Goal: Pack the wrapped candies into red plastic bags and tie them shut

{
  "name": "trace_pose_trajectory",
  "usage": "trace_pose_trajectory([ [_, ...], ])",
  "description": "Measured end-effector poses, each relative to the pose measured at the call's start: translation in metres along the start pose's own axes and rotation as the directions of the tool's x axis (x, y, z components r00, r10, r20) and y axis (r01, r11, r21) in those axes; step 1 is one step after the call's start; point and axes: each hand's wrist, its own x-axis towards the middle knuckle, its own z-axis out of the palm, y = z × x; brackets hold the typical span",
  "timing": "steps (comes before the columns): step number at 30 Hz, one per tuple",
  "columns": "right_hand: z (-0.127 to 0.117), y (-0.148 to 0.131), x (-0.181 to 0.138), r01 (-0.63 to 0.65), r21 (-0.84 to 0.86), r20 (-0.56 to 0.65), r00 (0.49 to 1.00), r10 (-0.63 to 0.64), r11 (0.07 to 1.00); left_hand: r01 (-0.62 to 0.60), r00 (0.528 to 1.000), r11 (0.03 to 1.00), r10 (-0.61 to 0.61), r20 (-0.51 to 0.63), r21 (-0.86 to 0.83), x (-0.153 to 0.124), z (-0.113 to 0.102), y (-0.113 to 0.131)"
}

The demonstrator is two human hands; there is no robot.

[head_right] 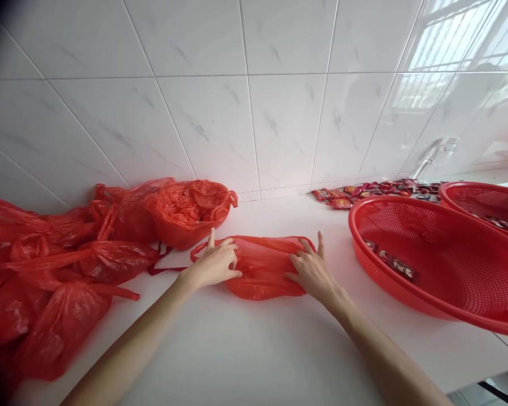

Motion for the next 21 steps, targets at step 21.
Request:
trace_pose_trajectory([
  [21,-0.007,-0.006,-0.004,0.066,0.119,-0.141,0.989,-0.049,0.991,-0.122,0.992,0.992,0.122,0.017,-0.026,-0.006,-0.001,0.031],
])
